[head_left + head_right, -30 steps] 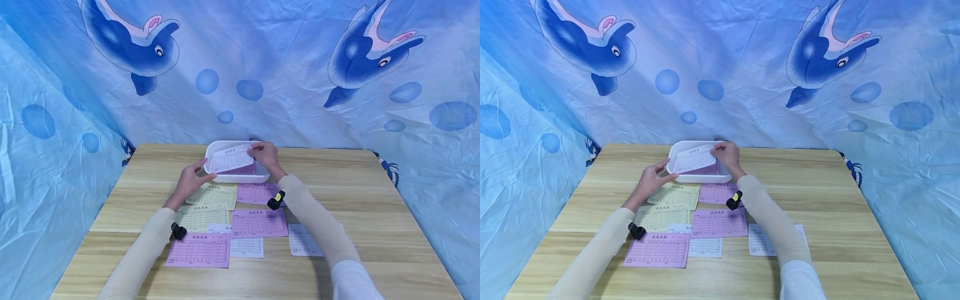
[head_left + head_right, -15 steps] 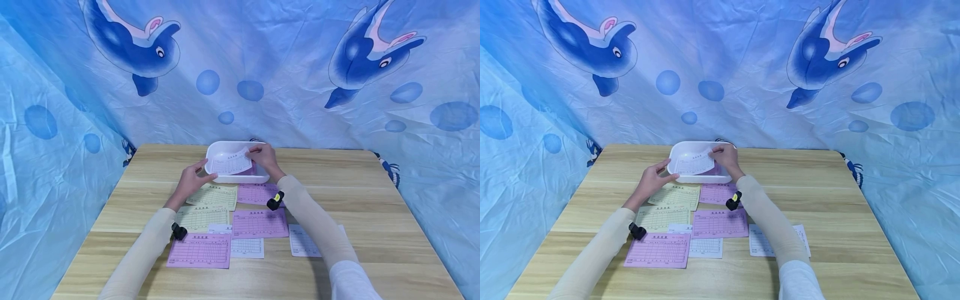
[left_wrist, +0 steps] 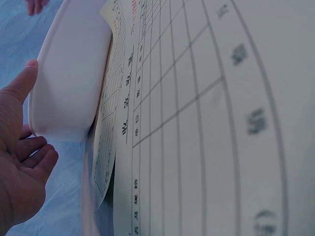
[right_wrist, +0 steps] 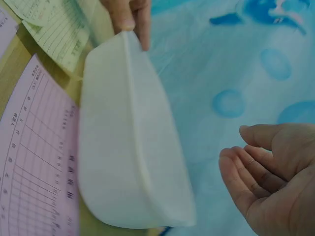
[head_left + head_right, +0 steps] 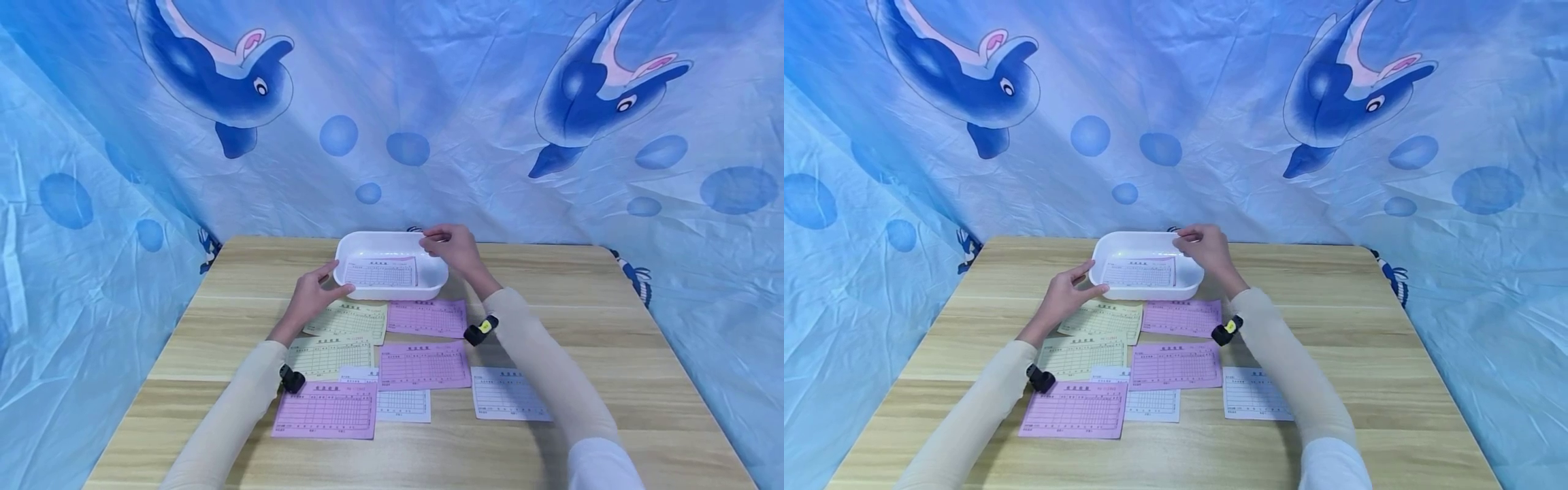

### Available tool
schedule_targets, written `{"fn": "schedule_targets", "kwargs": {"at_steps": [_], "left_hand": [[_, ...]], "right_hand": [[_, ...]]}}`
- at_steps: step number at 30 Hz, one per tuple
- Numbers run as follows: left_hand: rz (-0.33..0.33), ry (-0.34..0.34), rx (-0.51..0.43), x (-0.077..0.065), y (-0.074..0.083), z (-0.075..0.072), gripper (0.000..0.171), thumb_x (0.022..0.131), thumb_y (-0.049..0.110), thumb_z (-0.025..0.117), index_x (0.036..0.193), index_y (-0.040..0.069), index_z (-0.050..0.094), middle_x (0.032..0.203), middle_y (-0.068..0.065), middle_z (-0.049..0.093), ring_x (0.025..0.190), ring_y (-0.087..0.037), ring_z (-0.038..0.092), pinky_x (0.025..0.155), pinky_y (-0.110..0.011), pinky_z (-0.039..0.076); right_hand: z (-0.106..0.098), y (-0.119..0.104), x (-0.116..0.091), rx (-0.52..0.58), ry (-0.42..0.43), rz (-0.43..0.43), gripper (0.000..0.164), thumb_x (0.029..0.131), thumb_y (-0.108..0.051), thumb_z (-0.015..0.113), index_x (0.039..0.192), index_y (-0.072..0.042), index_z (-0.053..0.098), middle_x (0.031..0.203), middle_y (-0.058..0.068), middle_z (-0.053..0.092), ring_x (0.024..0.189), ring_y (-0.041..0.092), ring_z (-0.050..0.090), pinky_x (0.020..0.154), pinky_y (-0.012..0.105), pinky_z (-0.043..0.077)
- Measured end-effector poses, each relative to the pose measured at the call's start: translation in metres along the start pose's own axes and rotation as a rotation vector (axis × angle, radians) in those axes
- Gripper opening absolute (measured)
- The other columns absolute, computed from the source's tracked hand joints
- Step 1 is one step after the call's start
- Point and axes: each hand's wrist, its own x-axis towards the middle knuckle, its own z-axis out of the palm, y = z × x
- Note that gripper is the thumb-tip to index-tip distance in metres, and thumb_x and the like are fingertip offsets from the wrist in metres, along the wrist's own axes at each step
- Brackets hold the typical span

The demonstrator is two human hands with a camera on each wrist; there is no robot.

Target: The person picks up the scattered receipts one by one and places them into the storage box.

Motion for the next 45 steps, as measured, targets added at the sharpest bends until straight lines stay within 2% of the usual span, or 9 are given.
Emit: {"fn": "schedule_targets", "kwargs": {"at_steps": [7, 15, 20, 26, 29, 33, 38, 45], "left_hand": [[0.01, 0.008, 0.0, -0.001, -0.002, -0.001, 0.089, 0.082, 0.049, 0.084, 0.153, 0.009, 0.048, 0.157, -0.016, 0.045, 0.141, -0.04, 0.046, 0.106, -0.052, 0.048], [0.013, 0.012, -0.002, -0.003, -0.004, -0.001, 0.093, 0.08, 0.054, 0.083, 0.153, 0.008, 0.047, 0.157, -0.016, 0.045, 0.14, -0.04, 0.047, 0.108, -0.052, 0.046], [0.011, 0.012, -0.003, -0.002, -0.005, 0.0, 0.092, 0.081, 0.054, 0.083, 0.152, 0.007, 0.048, 0.156, -0.016, 0.046, 0.14, -0.04, 0.047, 0.107, -0.052, 0.047], [0.01, 0.009, 0.006, -0.002, -0.005, 0.001, 0.092, 0.081, 0.055, 0.082, 0.153, 0.01, 0.047, 0.157, -0.014, 0.045, 0.141, -0.037, 0.046, 0.098, -0.048, 0.052], [0.013, 0.006, 0.008, -0.002, -0.005, 0.001, 0.093, 0.081, 0.056, 0.082, 0.154, 0.011, 0.046, 0.158, -0.013, 0.044, 0.142, -0.037, 0.045, 0.101, -0.05, 0.051], [0.016, 0.003, 0.007, -0.001, -0.004, 0.0, 0.095, 0.08, 0.058, 0.082, 0.154, 0.01, 0.046, 0.159, -0.012, 0.043, 0.142, -0.038, 0.045, 0.109, -0.051, 0.046], [0.016, 0.003, 0.004, -0.001, -0.003, 0.001, 0.096, 0.079, 0.059, 0.082, 0.153, 0.01, 0.046, 0.158, -0.011, 0.044, 0.142, -0.037, 0.045, 0.11, -0.051, 0.045], [0.022, -0.001, 0.004, 0.0, -0.002, 0.001, 0.095, 0.08, 0.058, 0.082, 0.154, 0.009, 0.046, 0.159, -0.012, 0.043, 0.142, -0.039, 0.045, 0.11, -0.052, 0.046]], "right_hand": [[-0.03, -0.023, -0.033, -0.102, 0.01, -0.082, 0.037, 0.093, -0.031, 0.078, 0.118, -0.004, 0.074, 0.109, 0.012, 0.075, 0.098, 0.028, 0.072, 0.08, 0.032, 0.06], [-0.063, -0.021, -0.071, -0.198, 0.046, -0.151, 0.037, 0.091, -0.034, 0.079, 0.118, -0.008, 0.075, 0.111, 0.009, 0.076, 0.096, 0.023, 0.072, 0.077, 0.027, 0.058], [-0.088, -0.007, -0.1, -0.296, 0.105, -0.152, 0.039, 0.093, -0.038, 0.076, 0.118, -0.008, 0.075, 0.11, 0.008, 0.076, 0.095, 0.021, 0.07, 0.075, 0.02, 0.055], [-0.114, 0.015, -0.137, -0.391, 0.171, -0.137, 0.038, 0.095, -0.039, 0.074, 0.118, -0.008, 0.075, 0.111, 0.01, 0.076, 0.095, 0.025, 0.071, 0.074, 0.013, 0.052], [-0.122, 0.028, -0.154, -0.412, 0.177, -0.125, 0.037, 0.096, -0.038, 0.074, 0.118, -0.008, 0.075, 0.11, 0.011, 0.076, 0.092, 0.025, 0.072, 0.072, 0.012, 0.052], [-0.129, 0.044, -0.174, -0.438, 0.177, -0.089, 0.038, 0.096, -0.037, 0.074, 0.12, -0.008, 0.074, 0.109, 0.011, 0.077, 0.089, 0.012, 0.071, 0.072, 0.013, 0.053], [-0.135, 0.063, -0.197, -0.435, 0.186, -0.05, 0.036, 0.095, -0.032, 0.075, 0.119, -0.005, 0.074, 0.107, 0.012, 0.077, 0.085, -0.006, 0.065, 0.072, 0.011, 0.052], [-0.141, 0.085, -0.222, -0.437, 0.205, 0.013, 0.034, 0.094, -0.028, 0.077, 0.119, -0.004, 0.074, 0.11, 0.015, 0.076, 0.085, -0.012, 0.062, 0.072, 0.01, 0.051]]}}
